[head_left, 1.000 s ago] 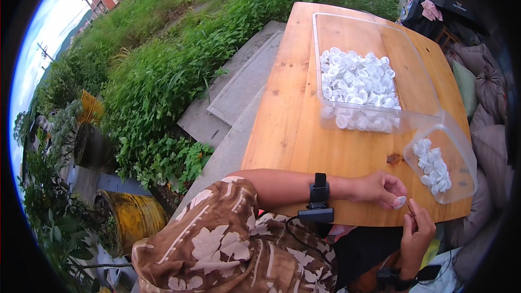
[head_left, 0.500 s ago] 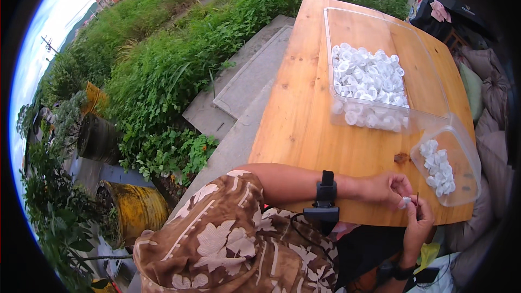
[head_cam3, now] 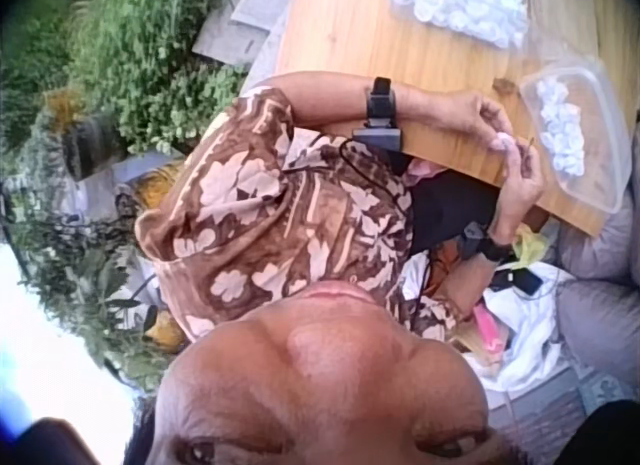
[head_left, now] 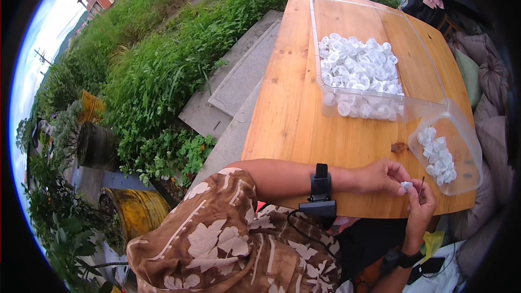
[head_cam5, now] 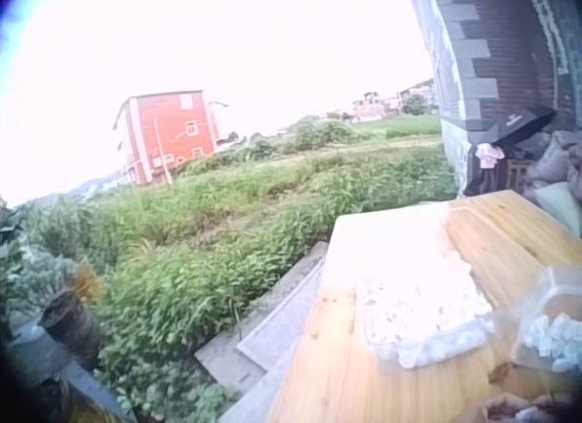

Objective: The person is assembling small white plastic components by inserting a thin rod into them.

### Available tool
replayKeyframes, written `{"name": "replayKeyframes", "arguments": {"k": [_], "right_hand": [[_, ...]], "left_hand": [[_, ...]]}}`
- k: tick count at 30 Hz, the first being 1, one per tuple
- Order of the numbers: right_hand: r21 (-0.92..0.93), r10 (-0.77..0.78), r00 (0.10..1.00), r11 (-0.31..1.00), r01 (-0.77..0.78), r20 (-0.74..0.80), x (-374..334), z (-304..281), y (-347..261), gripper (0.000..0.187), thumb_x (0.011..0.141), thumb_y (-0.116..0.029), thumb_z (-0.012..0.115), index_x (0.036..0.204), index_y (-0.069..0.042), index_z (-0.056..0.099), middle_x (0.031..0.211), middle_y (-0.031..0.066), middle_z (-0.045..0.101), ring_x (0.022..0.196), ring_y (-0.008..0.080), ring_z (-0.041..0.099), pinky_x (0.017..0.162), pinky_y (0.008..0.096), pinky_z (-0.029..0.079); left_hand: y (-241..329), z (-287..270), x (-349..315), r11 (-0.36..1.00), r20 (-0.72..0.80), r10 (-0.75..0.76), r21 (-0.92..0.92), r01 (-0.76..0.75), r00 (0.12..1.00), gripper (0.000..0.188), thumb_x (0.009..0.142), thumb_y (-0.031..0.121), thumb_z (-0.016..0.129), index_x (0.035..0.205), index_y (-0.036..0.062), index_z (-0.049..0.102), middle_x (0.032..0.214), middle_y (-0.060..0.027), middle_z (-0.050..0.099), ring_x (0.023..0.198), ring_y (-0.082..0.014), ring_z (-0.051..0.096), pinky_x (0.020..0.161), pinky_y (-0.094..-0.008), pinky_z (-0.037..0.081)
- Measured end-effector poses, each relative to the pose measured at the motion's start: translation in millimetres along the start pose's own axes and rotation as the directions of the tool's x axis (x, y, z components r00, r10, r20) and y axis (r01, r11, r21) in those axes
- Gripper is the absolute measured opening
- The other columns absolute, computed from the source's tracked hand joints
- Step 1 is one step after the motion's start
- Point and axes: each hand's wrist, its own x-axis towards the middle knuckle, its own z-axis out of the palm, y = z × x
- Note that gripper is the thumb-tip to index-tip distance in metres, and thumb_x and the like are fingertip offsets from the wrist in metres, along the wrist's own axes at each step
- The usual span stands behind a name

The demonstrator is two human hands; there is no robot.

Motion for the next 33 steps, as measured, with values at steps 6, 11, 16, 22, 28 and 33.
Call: {"name": "replayKeyframes", "arguments": {"k": [6, 11, 16, 22, 28, 33], "right_hand": [[0.070, -0.088, 0.995, 0.993, 0.090, -0.039, -5.4, -1.2, -18.0, 0.035, 0.094, -0.016, 0.053, 0.126, -0.002, 0.054, 0.083, 0.0014, 0.058, 0.059, 0.0026, 0.040, 0.052, 0.0169, 0.034], [-0.345, -0.253, 0.966, 0.913, 0.219, -0.058, -14.7, -0.7, -26.4, 0.031, 0.091, 0.000, 0.049, 0.119, -0.006, 0.062, 0.080, 0.0068, 0.062, 0.060, 0.0089, 0.051, 0.054, 0.0229, 0.042], [-0.457, -0.323, 0.946, 0.846, 0.274, -0.030, -23.4, -0.5, -27.9, 0.045, 0.080, 0.011, 0.049, 0.120, -0.007, 0.061, 0.079, 0.0117, 0.061, 0.065, 0.0192, 0.059, 0.058, 0.0292, 0.048], [-0.547, -0.373, 0.927, 0.771, 0.326, 0.028, -24.7, 2.6, -28.8, 0.046, 0.078, 0.011, 0.047, 0.118, -0.008, 0.060, 0.080, 0.0143, 0.058, 0.069, 0.0261, 0.061, 0.062, 0.0352, 0.049], [-0.704, -0.414, 0.907, 0.623, 0.341, 0.074, -22.1, 4.7, -26.7, 0.043, 0.077, 0.006, 0.050, 0.115, -0.010, 0.062, 0.080, 0.0108, 0.059, 0.072, 0.0286, 0.061, 0.064, 0.0382, 0.049], [-0.810, -0.539, 0.838, 0.455, 0.371, 0.081, -17.0, 1.3, -24.9, 0.038, 0.073, 0.003, 0.054, 0.106, -0.010, 0.067, 0.076, 0.0079, 0.058, 0.070, 0.0258, 0.060, 0.061, 0.0369, 0.048]], "left_hand": [[14.0, -16.2, 0.6, 0.954, -0.048, -0.107, -0.288, 0.089, 0.993, 0.034, 0.084, 0.004, 0.067, 0.116, 0.0060, 0.055, 0.110, -0.0035, 0.061, 0.103, -0.0127, 0.059, 0.091, -0.0280, 0.049], [24.8, -19.7, 2.8, 0.957, -0.049, -0.172, -0.246, 0.155, 0.984, 0.035, 0.086, 0.004, 0.065, 0.120, 0.0054, 0.055, 0.113, -0.0053, 0.061, 0.104, -0.0144, 0.060, 0.090, -0.0266, 0.051], [19.0, -18.8, 7.8, 0.968, -0.053, -0.174, -0.195, 0.160, 0.983, 0.037, 0.085, 0.004, 0.065, 0.121, 0.0054, 0.055, 0.113, -0.0057, 0.061, 0.105, -0.0158, 0.060, 0.091, -0.0272, 0.051], [15.7, -13.5, 2.6, 0.971, -0.044, -0.161, -0.188, 0.150, 0.986, 0.039, 0.085, 0.004, 0.066, 0.122, 0.0052, 0.054, 0.113, -0.0060, 0.061, 0.107, -0.0178, 0.060, 0.092, -0.0281, 0.051], [15.8, -13.3, 2.3, 0.976, -0.050, -0.144, -0.175, 0.133, 0.988, 0.039, 0.085, 0.004, 0.065, 0.123, 0.0052, 0.054, 0.112, -0.0061, 0.062, 0.106, -0.0184, 0.061, 0.092, -0.0290, 0.052], [16.7, -12.2, 3.9, 0.974, -0.048, -0.163, -0.170, 0.153, 0.985, 0.039, 0.085, 0.005, 0.065, 0.123, 0.0044, 0.053, 0.111, -0.0068, 0.062, 0.104, -0.0175, 0.061, 0.091, -0.0282, 0.052]]}}
